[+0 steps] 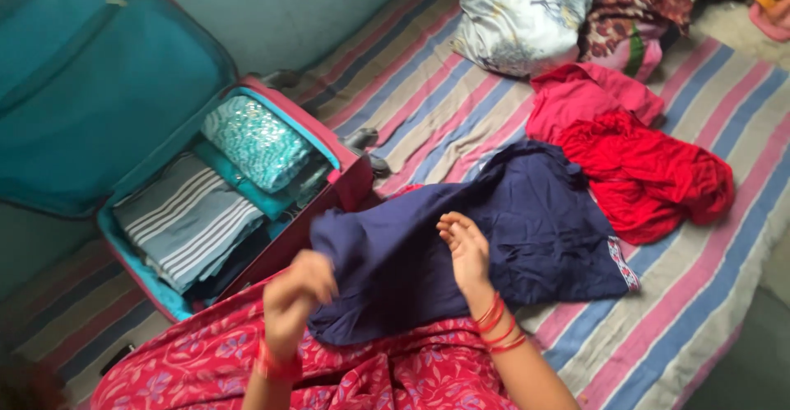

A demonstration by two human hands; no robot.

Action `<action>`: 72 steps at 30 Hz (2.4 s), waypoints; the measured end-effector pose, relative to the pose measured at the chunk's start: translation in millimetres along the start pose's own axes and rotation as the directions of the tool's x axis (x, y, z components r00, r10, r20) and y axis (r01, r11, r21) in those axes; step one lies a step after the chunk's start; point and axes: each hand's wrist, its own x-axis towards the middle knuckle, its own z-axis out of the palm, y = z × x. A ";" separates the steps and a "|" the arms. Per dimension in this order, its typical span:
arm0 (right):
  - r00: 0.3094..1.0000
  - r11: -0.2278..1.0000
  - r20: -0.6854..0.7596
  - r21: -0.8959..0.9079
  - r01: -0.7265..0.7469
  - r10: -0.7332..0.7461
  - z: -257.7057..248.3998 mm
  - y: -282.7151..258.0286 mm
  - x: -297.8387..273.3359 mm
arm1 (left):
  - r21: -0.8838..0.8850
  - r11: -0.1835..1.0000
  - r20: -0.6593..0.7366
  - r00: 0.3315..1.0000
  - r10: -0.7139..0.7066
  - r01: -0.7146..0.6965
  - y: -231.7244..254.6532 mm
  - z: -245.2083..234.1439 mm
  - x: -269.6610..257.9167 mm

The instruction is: Folding various items of clothing and organizing them into a suitcase placed on a bed.

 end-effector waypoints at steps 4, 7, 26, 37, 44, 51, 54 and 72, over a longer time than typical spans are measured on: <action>0.967 0.925 -0.094 0.327 -0.193 0.235 -60.6 10.8 39.0 | 0.004 0.989 0.185 0.972 -0.145 0.147 9.0 -0.8 -51.0; 0.940 0.912 -0.192 0.359 -0.201 0.283 -106.5 23.6 68.9 | 0.088 0.977 0.188 0.960 -0.207 0.194 6.7 -5.3 -74.8; 0.645 0.946 -0.718 -0.322 0.025 -0.261 -237.6 -10.8 259.6 | 0.075 0.993 0.175 0.979 -0.105 0.093 -30.1 -43.9 -136.1; 0.663 0.927 -0.665 -0.355 0.125 -0.344 -341.8 -38.7 134.6 | 0.060 0.990 0.132 0.982 -0.133 0.126 -32.1 -48.6 -135.5; 0.700 0.979 -0.710 -0.188 -0.082 -0.078 -355.8 -20.3 119.7 | 0.091 0.986 0.123 0.981 -0.149 0.139 -20.2 -50.0 -124.4; 0.696 0.723 -0.586 -0.677 -0.139 -0.415 -317.9 -52.1 136.5 | 0.133 0.971 0.069 0.975 -0.210 0.200 -19.2 -47.2 -135.6; 0.778 0.468 -0.410 -0.867 -0.170 -0.476 -339.6 -52.8 147.5 | 0.168 0.952 0.056 0.962 -0.269 0.256 -19.3 -46.7 -137.7; 0.818 0.174 0.048 -0.969 0.178 -0.573 -254.6 -84.1 99.2 | 0.399 0.715 0.135 0.735 -0.665 0.574 -7.1 -28.2 -115.3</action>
